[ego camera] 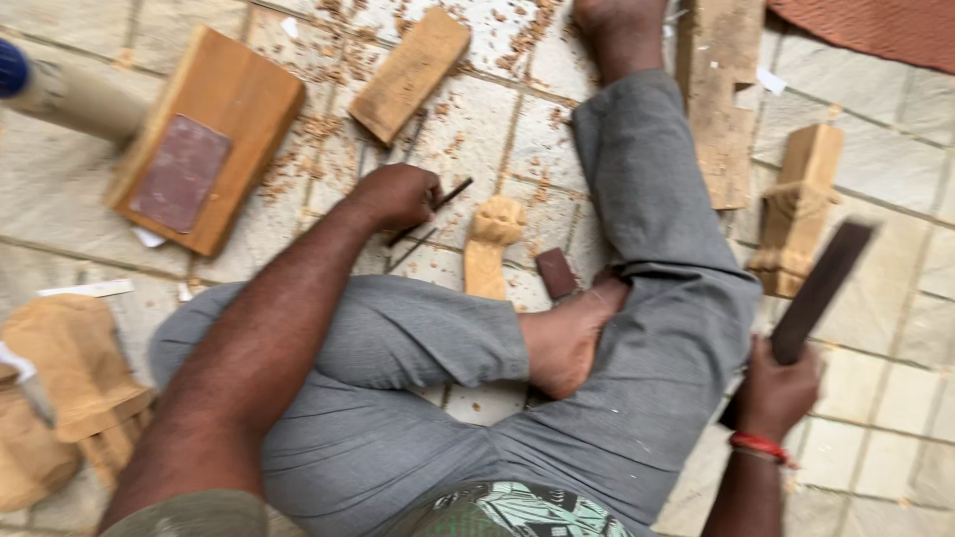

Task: The person sits on the floor and carves a small wooden piece using a chisel and a wooden mallet. They repeatedly strike the chisel to shape the wood, occasionally pausing to inspect the progress.

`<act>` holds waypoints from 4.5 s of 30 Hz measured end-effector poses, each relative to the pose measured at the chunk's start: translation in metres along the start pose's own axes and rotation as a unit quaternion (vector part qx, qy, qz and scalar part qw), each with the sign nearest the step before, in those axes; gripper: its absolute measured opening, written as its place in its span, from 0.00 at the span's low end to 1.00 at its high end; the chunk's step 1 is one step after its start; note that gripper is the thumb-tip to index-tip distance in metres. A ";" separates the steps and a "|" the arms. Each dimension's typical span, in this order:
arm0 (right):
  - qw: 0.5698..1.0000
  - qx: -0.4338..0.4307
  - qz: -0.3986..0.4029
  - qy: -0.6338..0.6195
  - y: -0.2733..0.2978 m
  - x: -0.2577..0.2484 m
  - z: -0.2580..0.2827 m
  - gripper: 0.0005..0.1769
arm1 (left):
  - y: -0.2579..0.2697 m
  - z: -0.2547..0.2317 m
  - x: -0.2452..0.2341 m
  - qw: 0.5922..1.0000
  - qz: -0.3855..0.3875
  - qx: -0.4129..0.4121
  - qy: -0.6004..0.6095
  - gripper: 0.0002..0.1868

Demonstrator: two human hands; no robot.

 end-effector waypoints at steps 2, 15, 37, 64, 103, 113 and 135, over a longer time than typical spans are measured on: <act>0.998 -0.019 0.019 0.049 0.032 0.019 -0.033 0.12 | -0.007 -0.002 0.013 1.000 0.014 -0.015 0.006 0.17; 0.992 -0.037 0.101 0.067 0.094 0.062 -0.039 0.26 | 0.032 -0.043 -0.028 0.970 -0.177 0.141 0.086 0.10; 0.896 -0.423 -0.021 -0.132 0.090 -0.090 0.186 0.30 | 0.093 -0.137 0.036 0.835 -0.170 0.488 -0.189 0.15; 0.785 -0.614 0.070 0.046 0.130 -0.028 0.306 0.24 | 0.073 -0.136 0.036 0.825 -0.143 0.489 -0.244 0.16; 0.788 -0.612 0.061 -0.002 0.126 -0.029 0.298 0.24 | 0.070 -0.133 0.038 0.829 -0.128 0.488 -0.241 0.16; 0.783 -0.618 0.058 -0.036 0.126 -0.034 0.301 0.18 | 0.076 -0.147 0.036 0.823 -0.141 0.486 -0.258 0.17; 0.770 -0.637 0.040 0.005 0.122 -0.032 0.295 0.21 | 0.091 -0.144 0.049 0.809 -0.170 0.497 -0.263 0.15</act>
Point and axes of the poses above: each hand's wrist, its own y-axis away from the middle knuckle, its own x-axis out of the palm, z = x × y, the point moved 10 cm from there along -y, towards the middle knuckle, and after that the axes turned 8 degrees about y, right-handed, at the moved point
